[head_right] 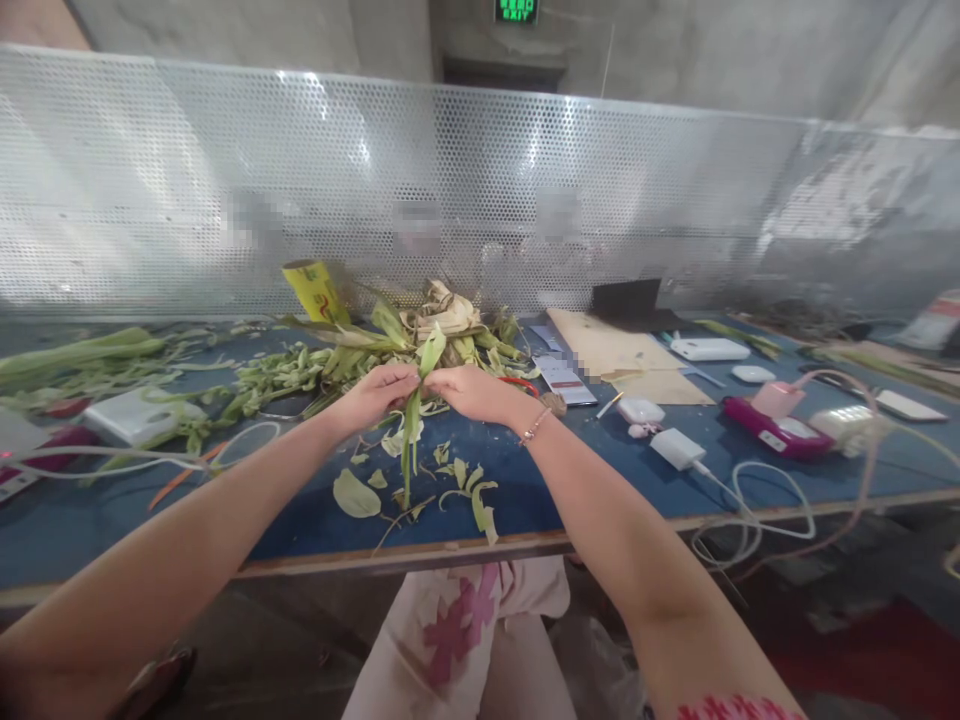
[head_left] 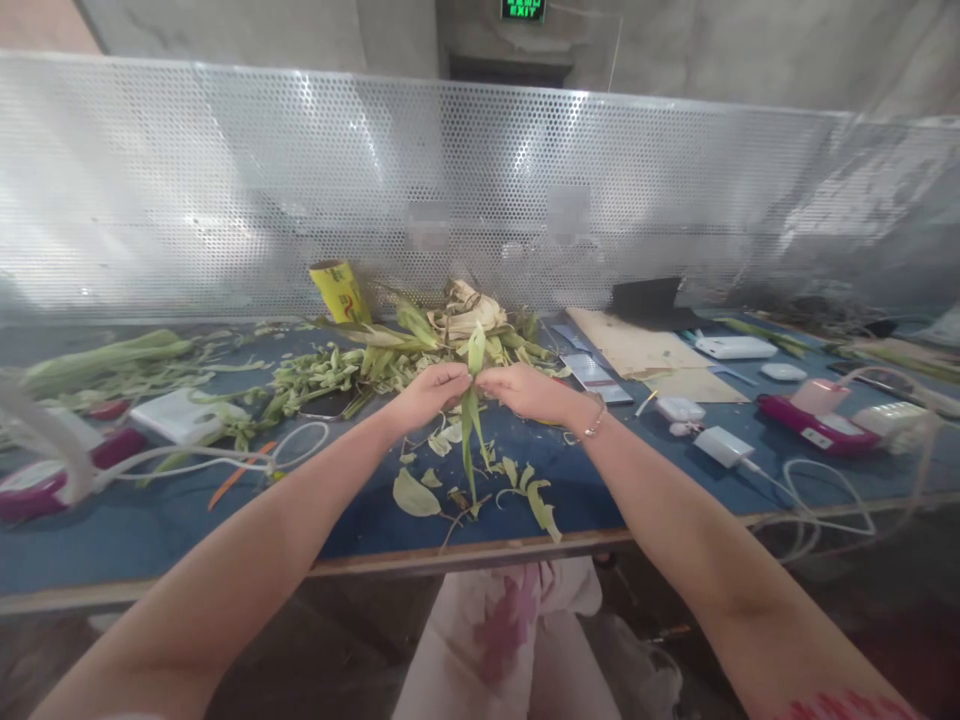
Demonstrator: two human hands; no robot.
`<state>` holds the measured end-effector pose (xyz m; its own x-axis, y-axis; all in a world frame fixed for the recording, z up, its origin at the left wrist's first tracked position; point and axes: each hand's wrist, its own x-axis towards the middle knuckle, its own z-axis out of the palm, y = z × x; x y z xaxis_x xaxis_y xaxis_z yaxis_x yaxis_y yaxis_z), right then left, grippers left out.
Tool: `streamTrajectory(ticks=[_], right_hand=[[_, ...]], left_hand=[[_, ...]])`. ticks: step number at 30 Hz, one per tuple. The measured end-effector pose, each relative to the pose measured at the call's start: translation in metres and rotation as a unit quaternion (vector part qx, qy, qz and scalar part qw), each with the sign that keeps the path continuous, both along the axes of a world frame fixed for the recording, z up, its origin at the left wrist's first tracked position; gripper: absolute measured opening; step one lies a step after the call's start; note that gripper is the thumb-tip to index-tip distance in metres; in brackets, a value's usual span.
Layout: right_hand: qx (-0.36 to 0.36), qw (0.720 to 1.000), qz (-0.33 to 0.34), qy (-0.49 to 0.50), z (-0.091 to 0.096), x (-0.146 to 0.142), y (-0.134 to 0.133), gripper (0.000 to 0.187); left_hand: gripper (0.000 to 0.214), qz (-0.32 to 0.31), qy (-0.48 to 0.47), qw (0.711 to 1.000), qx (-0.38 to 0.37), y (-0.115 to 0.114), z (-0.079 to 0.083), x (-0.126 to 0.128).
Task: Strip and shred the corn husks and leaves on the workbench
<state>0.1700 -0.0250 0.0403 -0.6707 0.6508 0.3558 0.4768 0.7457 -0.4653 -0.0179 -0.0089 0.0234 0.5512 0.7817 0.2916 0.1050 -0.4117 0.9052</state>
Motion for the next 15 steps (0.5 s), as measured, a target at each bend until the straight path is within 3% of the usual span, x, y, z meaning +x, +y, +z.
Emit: streamTrajectory(ticks=[4, 7, 11, 15], right_hand=[[-0.035, 0.998, 0.015, 0.049, -0.001, 0.003, 0.001, 0.023], [-0.137, 0.986, 0.015, 0.09, -0.002, 0.003, 0.0, 0.025], [-0.283, 0.939, 0.057, 0.186, -0.008, 0.0, -0.001, 0.02], [-0.36, 0.888, 0.107, 0.266, -0.012, -0.003, -0.001, 0.02]], left_hand=[[0.037, 0.005, -0.12, 0.99, -0.069, -0.01, -0.004, 0.01], [0.035, -0.014, -0.176, 0.978, -0.11, -0.018, -0.003, 0.014], [0.03, -0.033, -0.218, 0.962, -0.162, -0.026, 0.001, 0.017], [0.03, -0.026, -0.249, 0.948, -0.195, -0.035, 0.009, 0.023]])
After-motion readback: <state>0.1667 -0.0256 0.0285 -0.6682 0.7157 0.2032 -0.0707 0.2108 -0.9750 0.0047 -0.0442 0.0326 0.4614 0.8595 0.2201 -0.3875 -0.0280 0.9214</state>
